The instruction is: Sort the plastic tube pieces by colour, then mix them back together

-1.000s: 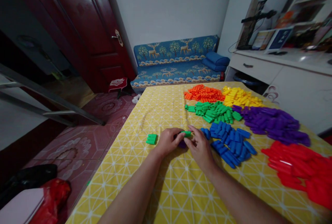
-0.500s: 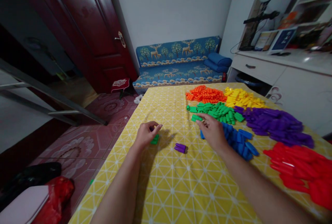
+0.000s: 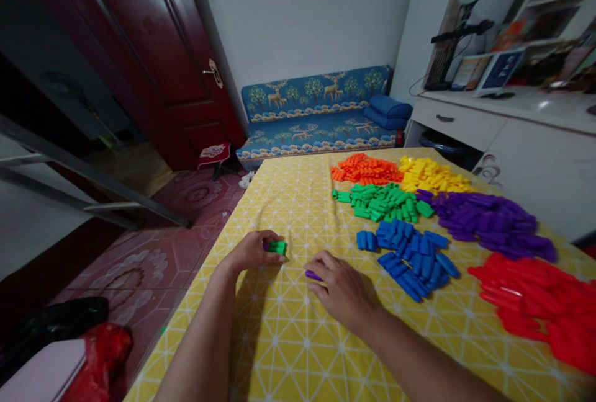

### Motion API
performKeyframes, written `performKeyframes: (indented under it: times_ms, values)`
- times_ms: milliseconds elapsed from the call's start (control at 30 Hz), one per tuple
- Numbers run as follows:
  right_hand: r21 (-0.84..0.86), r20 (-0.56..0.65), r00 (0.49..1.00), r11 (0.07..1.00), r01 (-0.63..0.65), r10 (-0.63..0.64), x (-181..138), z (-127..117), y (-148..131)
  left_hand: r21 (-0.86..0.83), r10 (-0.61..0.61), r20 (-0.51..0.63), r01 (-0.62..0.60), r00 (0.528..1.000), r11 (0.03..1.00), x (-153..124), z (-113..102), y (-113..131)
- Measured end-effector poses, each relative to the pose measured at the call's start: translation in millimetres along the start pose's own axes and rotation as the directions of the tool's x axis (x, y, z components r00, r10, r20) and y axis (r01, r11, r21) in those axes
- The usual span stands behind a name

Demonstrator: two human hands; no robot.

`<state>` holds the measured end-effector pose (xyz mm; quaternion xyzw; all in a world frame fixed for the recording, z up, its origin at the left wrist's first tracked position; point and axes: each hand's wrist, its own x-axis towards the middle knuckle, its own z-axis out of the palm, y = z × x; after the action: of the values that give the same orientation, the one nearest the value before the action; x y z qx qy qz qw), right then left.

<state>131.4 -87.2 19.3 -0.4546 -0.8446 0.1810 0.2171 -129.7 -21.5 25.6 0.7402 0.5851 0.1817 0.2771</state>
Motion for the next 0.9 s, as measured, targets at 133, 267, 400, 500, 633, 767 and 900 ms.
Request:
performKeyframes:
  times_ms: [133,267,400,500,633,767,900]
  values:
    - [0.019,0.002,0.997,0.997,0.077,-0.077,-1,5,0,0.143,-0.078,-0.2,0.108,0.977,0.984,7,15,8]
    - [-0.015,-0.133,0.99,0.998,-0.053,0.05,7,12,15,0.267,-0.085,-0.342,0.183,0.936,0.946,15,31,19]
    - [-0.025,-0.255,0.958,0.989,-0.143,0.132,17,12,31,0.312,-0.056,-0.354,0.174,0.934,0.934,21,40,23]
    - [0.005,-0.283,0.951,0.991,-0.133,0.129,22,12,37,0.257,-0.084,-0.364,0.186,0.928,0.948,26,44,23]
    - [0.011,-0.267,0.954,0.991,-0.137,0.135,22,13,37,0.092,-0.102,-0.372,0.147,0.922,0.985,46,47,31]
    - [0.027,-0.264,0.954,0.989,-0.144,0.146,22,13,36,-0.069,-0.063,-0.272,0.045,0.96,0.997,90,48,58]
    - [0.021,-0.249,0.953,0.985,-0.173,0.173,22,10,35,-0.102,0.015,-0.18,-0.034,0.984,0.994,140,47,100]
